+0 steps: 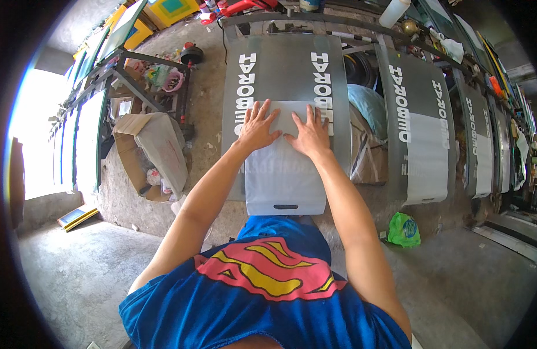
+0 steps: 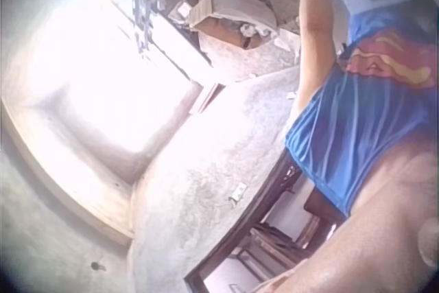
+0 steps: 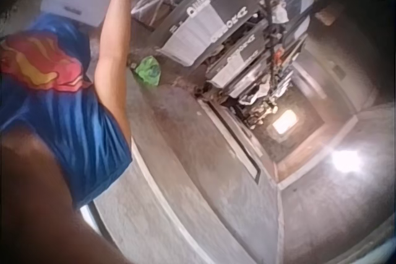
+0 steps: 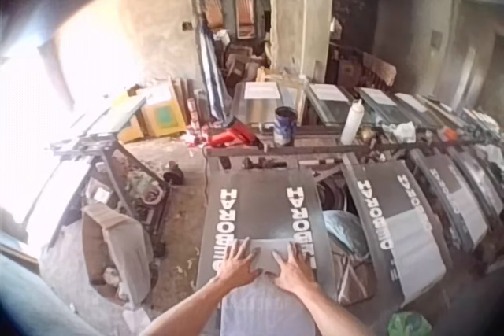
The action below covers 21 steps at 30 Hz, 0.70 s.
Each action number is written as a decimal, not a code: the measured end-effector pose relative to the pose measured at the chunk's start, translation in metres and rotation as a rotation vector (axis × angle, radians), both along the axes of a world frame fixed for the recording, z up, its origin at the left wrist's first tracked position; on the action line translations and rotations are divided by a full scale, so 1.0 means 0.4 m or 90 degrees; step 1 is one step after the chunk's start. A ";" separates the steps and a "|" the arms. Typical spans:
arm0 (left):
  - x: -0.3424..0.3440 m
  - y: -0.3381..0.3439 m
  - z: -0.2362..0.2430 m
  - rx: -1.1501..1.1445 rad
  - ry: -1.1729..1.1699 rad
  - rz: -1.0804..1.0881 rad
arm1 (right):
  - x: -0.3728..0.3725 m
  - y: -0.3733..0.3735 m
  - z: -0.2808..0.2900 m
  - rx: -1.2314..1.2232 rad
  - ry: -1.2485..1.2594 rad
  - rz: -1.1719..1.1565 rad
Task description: The person repeatedly places a white screen-printing frame onto a flat surface, aligns it, and presses down with both hands. The person moves between multiple stations, repeating the same alignment and pressing action on each frame.
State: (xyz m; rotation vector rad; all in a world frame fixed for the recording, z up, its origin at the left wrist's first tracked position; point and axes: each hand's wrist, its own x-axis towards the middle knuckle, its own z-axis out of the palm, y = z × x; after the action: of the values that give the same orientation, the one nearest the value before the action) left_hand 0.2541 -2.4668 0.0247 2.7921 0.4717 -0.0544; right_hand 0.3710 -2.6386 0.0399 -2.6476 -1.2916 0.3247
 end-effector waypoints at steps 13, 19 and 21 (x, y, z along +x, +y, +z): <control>-0.328 -0.346 0.036 -0.051 0.041 0.016 | -0.319 -0.279 -0.010 0.078 -0.048 0.016; -0.357 -0.442 0.056 -0.100 0.006 0.003 | -0.410 -0.391 0.032 0.091 -0.011 0.016; -0.323 -0.457 0.048 -0.149 -0.052 -0.007 | -0.403 -0.429 0.050 0.062 0.036 0.015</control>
State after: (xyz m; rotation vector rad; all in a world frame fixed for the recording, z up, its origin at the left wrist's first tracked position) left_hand 0.1248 -2.6497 0.0438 2.5567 0.4023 0.0020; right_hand 0.2099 -2.8101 0.0598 -2.5268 -1.2882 0.3284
